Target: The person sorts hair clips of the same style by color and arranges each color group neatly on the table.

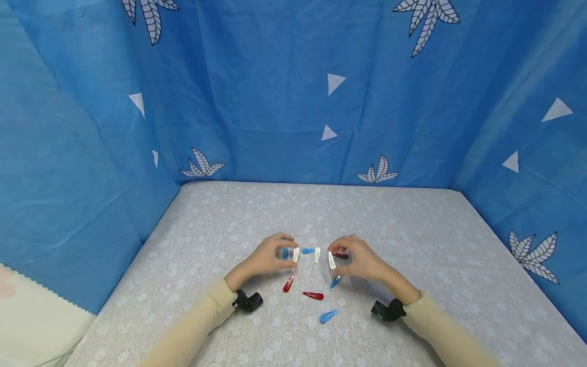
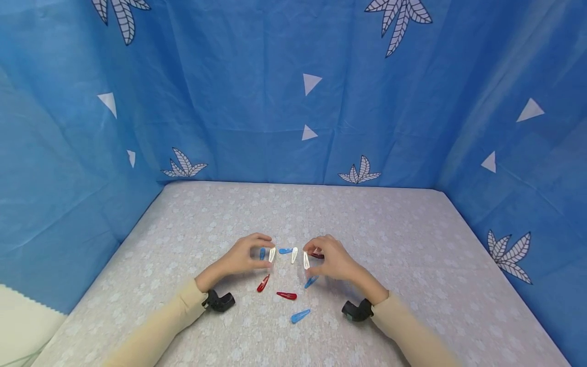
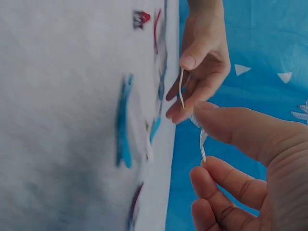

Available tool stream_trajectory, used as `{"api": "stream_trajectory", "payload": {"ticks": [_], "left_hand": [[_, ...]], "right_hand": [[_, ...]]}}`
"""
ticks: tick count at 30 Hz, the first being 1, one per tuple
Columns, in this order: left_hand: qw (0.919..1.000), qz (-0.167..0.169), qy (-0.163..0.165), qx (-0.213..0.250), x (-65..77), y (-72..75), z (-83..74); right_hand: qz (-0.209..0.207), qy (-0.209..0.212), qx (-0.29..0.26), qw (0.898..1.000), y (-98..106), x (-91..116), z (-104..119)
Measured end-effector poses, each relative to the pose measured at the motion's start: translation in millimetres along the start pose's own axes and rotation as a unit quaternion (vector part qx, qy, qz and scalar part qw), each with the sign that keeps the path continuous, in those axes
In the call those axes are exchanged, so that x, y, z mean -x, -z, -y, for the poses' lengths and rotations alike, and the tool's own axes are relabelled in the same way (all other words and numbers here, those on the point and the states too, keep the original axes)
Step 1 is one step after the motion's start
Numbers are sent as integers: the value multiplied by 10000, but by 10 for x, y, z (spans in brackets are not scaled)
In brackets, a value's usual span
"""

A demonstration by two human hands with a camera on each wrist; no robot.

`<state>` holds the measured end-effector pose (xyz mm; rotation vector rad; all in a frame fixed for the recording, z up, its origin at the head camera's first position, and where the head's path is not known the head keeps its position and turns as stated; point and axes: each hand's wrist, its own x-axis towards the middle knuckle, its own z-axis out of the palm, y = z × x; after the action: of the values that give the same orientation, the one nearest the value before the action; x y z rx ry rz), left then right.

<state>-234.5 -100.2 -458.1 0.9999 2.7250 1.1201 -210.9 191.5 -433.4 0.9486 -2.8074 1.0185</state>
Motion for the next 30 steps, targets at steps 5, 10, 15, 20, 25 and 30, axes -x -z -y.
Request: {"api": "stream_trajectory", "payload": {"ticks": [5, 10, 15, 20, 25, 30], "left_hand": [[9998, -188, 115, -12, -44, 99, 40], [9995, -275, 122, -37, -99, 161, 104], [9990, -417, 132, 41, -192, 220, 149], [9982, -536, 253, 18, -304, 275, 172], [9976, -525, 458, -51, -406, 311, 205], [9970, -534, 559, -44, -476, 332, 277]], "right_hand": [[-117, -171, -116, 9997, 65, -198, -19], [-161, -325, -125, 9993, 99, -374, -23], [-138, -484, -172, 9986, 97, -551, -37], [-55, -582, -359, 9976, 59, -736, -70], [44, -776, -484, 9958, 2, -903, -99], [126, -920, -595, 9939, -53, -1075, -98]]}}
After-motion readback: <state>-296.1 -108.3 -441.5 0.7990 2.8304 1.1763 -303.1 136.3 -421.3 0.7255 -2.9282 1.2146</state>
